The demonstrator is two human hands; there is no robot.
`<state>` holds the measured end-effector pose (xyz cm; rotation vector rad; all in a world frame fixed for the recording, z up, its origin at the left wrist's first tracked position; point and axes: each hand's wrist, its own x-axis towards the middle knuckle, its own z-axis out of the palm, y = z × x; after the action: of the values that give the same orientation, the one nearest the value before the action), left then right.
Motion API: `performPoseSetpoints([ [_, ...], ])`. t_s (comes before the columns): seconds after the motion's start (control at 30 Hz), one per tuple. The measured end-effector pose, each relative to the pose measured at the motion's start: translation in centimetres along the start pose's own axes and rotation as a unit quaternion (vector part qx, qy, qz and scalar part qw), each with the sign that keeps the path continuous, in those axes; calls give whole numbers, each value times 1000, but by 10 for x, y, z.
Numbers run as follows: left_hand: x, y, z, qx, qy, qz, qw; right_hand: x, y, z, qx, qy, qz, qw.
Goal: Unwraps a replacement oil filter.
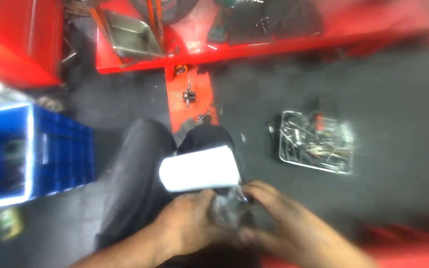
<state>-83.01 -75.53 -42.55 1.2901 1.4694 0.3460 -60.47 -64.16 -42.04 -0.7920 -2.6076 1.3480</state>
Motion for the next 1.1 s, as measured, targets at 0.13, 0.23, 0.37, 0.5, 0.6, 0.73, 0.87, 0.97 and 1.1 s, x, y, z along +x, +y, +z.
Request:
performPoseSetpoints([
  [0.13,-2,-4,-14,-107,-30,-8,994,-1,6,16,107,45,-19,993],
  [0.23,-15,-4,-13,-134,-8,-7,991,5,-2,28,120,25,-18,992],
  [0.37,-35,-15,-3,-78,39,30,996,18,-8,43,158,-9,11,987],
  [0.5,-51,-8,6,36,51,9,998,22,-12,46,172,-44,42,983],
  [0.6,-58,-15,5,111,98,57,987,21,-10,46,163,-38,78,983],
  [0.73,-59,-25,-10,274,232,149,922,25,-10,40,174,-28,111,978],
  [0.87,-36,-37,-9,380,234,360,819,25,-9,40,178,-41,118,976],
  [0.97,-10,-42,-2,401,188,473,762,19,-2,46,241,-33,118,963],
  [1.1,3,-45,0,397,173,482,762,10,-2,33,333,-26,189,924],
])
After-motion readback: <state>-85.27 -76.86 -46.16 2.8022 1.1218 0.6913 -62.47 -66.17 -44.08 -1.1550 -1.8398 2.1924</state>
